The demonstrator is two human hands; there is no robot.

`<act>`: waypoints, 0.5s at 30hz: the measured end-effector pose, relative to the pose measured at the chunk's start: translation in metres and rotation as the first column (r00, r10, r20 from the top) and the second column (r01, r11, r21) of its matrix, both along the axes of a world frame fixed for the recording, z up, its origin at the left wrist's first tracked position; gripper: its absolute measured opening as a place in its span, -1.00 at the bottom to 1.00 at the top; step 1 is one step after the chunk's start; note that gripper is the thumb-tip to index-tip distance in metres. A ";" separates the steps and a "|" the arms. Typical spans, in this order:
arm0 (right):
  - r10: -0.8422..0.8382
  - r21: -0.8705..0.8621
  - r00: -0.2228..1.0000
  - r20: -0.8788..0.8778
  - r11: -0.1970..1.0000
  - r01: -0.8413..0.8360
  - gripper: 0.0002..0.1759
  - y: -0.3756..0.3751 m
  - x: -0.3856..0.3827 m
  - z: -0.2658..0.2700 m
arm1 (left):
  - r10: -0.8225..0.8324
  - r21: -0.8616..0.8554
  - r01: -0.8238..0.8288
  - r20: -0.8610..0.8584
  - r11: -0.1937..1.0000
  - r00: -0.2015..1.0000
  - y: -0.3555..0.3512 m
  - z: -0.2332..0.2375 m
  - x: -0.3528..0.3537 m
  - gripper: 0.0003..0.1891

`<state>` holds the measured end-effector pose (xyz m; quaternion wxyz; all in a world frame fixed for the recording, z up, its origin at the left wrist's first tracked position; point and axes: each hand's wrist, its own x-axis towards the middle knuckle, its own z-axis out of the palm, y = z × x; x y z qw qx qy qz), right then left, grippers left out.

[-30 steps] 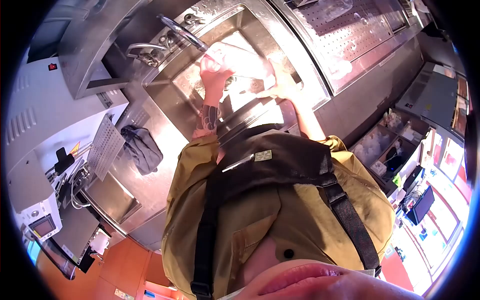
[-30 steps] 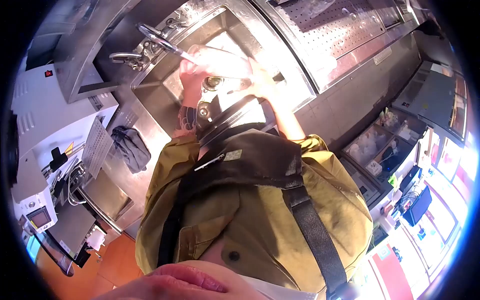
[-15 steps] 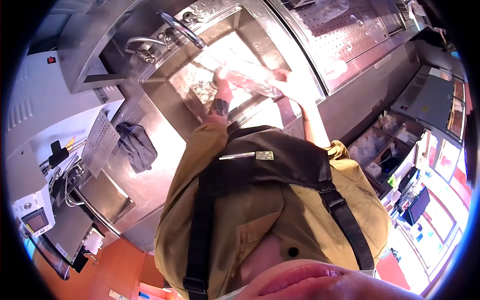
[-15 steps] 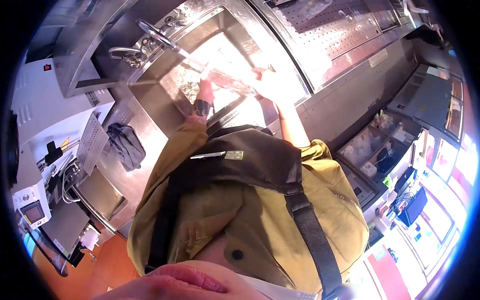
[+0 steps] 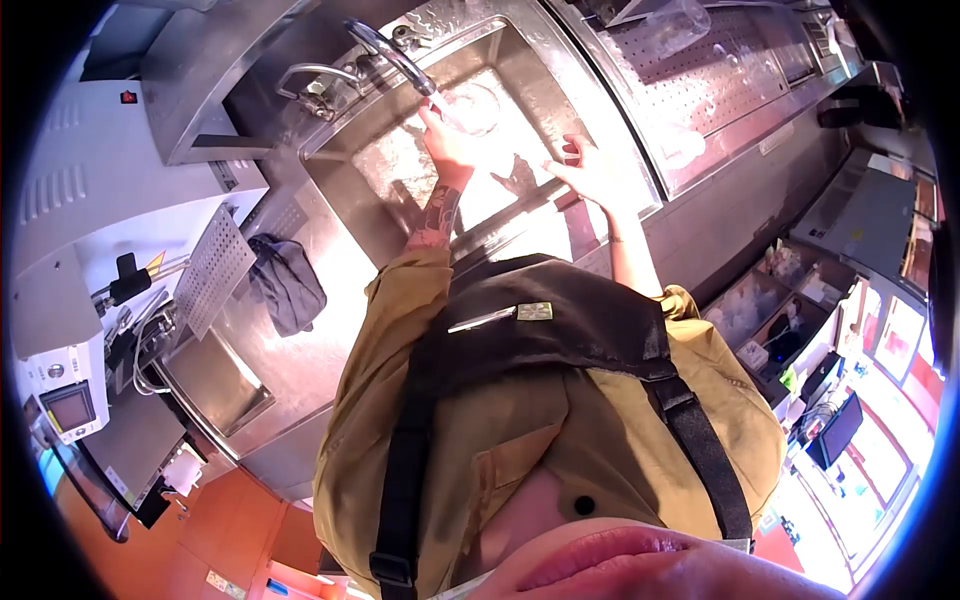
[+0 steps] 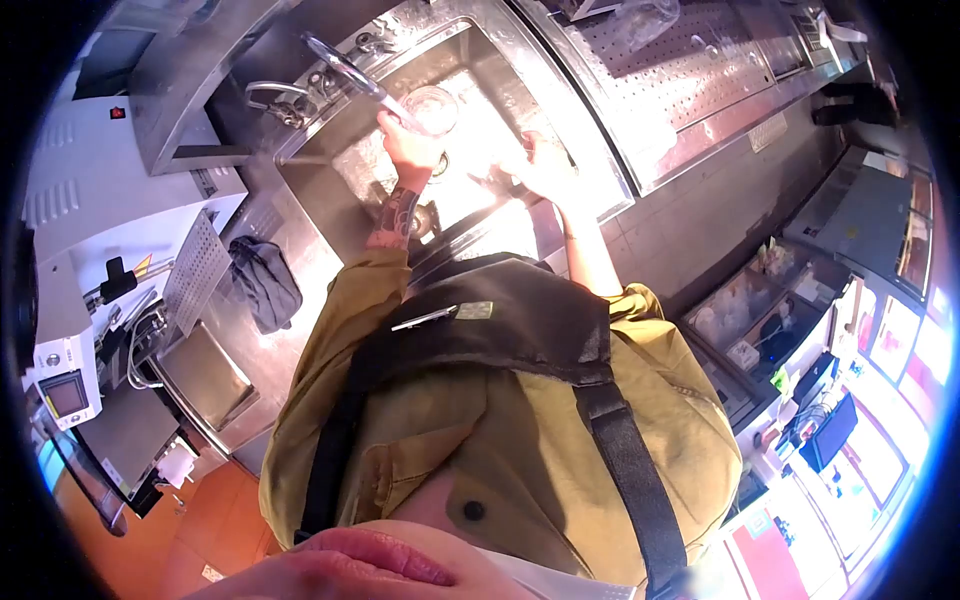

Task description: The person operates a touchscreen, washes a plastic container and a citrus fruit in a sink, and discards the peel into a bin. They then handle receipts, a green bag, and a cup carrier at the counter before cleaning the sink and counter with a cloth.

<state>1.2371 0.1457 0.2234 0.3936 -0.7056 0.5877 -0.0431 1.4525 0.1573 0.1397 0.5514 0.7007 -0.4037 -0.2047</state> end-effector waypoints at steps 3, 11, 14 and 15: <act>-0.021 -0.031 0.999 0.034 0.999 0.022 -0.07 0.000 -0.004 -0.030 | 0.029 -0.056 -0.036 -0.117 0.998 0.993 -0.002 0.002 0.009 -0.24; -0.085 -0.617 0.986 0.146 0.771 0.158 0.05 0.003 0.009 -0.051 | -0.070 -0.083 -0.047 -0.972 0.995 0.225 0.008 -0.024 0.022 -0.77; -0.047 -0.770 0.959 0.280 0.585 0.254 0.05 0.007 0.018 -0.031 | -0.285 -0.276 0.098 -0.954 0.956 0.095 0.016 -0.020 0.007 -0.53; -0.033 -0.756 0.933 0.358 0.576 0.311 0.05 0.011 0.024 -0.015 | -0.291 -0.279 0.128 -0.952 0.952 0.089 0.021 -0.011 -0.006 -0.51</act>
